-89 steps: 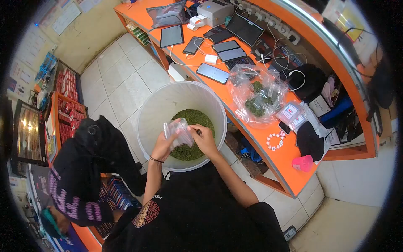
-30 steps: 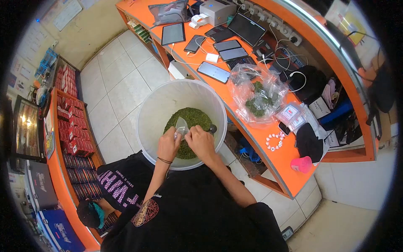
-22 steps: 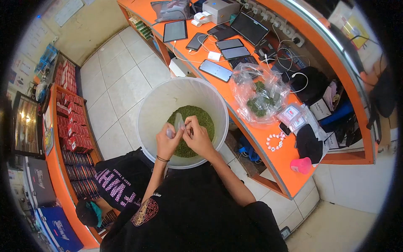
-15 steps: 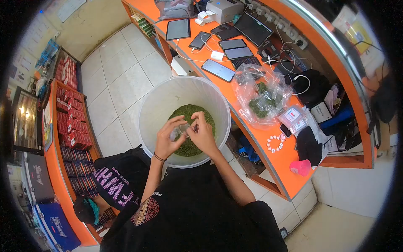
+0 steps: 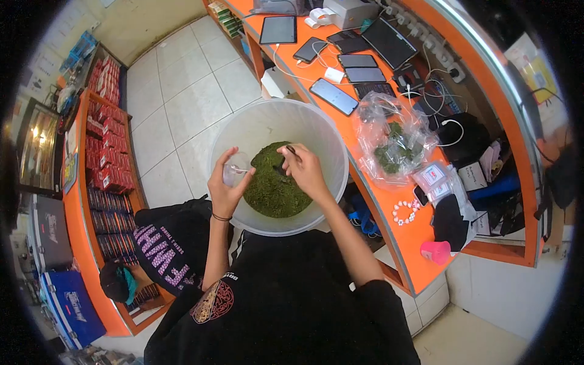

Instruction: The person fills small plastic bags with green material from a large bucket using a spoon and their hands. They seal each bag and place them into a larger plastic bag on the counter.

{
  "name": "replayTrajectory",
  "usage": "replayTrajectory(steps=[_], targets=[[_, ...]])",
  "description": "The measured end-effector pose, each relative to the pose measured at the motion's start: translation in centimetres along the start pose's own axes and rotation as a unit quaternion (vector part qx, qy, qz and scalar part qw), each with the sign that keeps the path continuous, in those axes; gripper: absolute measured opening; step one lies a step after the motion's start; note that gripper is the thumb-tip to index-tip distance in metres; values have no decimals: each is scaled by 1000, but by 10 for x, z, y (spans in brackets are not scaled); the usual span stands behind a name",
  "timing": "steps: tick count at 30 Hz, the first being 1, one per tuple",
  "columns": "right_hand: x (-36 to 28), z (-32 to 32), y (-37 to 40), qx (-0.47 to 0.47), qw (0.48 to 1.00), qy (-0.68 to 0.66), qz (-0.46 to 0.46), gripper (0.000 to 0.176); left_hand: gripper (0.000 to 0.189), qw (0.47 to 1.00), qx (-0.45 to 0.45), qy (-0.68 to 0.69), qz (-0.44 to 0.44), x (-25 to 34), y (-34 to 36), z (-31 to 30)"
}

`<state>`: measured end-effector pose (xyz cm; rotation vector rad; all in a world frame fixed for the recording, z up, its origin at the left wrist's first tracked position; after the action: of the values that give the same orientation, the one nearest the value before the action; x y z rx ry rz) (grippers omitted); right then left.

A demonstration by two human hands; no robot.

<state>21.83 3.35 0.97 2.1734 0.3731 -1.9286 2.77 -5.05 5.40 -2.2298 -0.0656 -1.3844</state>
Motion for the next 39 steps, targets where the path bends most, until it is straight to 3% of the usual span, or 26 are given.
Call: replayTrajectory(steps=[2,4,5,7,8,10,12,13,14,16,17,18,20,23,28,35,37,39], targets=[[15,9,-25,-12,998,65,-22,29,63,1000,25,-9,8,-13,2,-3],[35,38,-45,-119,983,138,13,27,66,994,101,28,44,-22,5,-13],[48,50,-53,-122,983,137,13,27,66,994,102,26,43,-21,4,-15],[52,77,-62,-70,955,236,-165,23,69,983,133,118,-39,-33,4,-21],[71,91,-60,-75,955,235,-167,23,69,983,137,115,-40,-35,4,-22],[111,140,-28,-273,916,248,-156,21,72,983,138,118,-38,-40,4,-21],[76,155,14,-372,894,203,-145,21,73,984,132,113,-34,-41,3,-22],[70,157,18,-402,883,227,-88,22,73,986,124,110,-32,-41,5,-22],[70,155,19,-407,881,227,-86,22,73,985,128,110,-36,-41,6,-23],[79,127,4,-348,934,42,71,27,73,984,145,99,-23,-38,4,-26],[83,114,-2,-337,933,-48,117,32,73,984,147,100,-23,-39,4,-25],[91,96,-8,-324,931,-49,159,31,73,983,144,109,-25,-40,4,-25],[90,65,-14,-285,927,-109,220,30,73,983,140,119,-24,-42,3,-23],[76,37,-16,-279,920,-150,229,30,77,988,128,83,-3,-39,3,-24],[46,-10,-14,-192,942,-172,216,31,75,990,134,40,-36,-35,4,-28],[0,-60,6,-27,974,-207,90,32,70,984,130,114,-43,-31,5,-21],[-15,-65,14,15,977,-203,57,33,69,997,71,-11,-36,-36,4,-14],[-43,-69,27,109,980,-163,-34,31,73,998,38,-44,-10,-31,1,-6]])
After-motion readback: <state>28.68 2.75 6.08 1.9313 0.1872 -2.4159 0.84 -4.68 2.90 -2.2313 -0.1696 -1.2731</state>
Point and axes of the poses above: each hand's wrist, its own y-axis away from the middle knuckle, its own z-axis out of the palm, x = y × z, the point moved 7 cm from there along -y, towards the middle knuckle, and after that the axes turned 3 degrees about y, right-handed, at the moved point
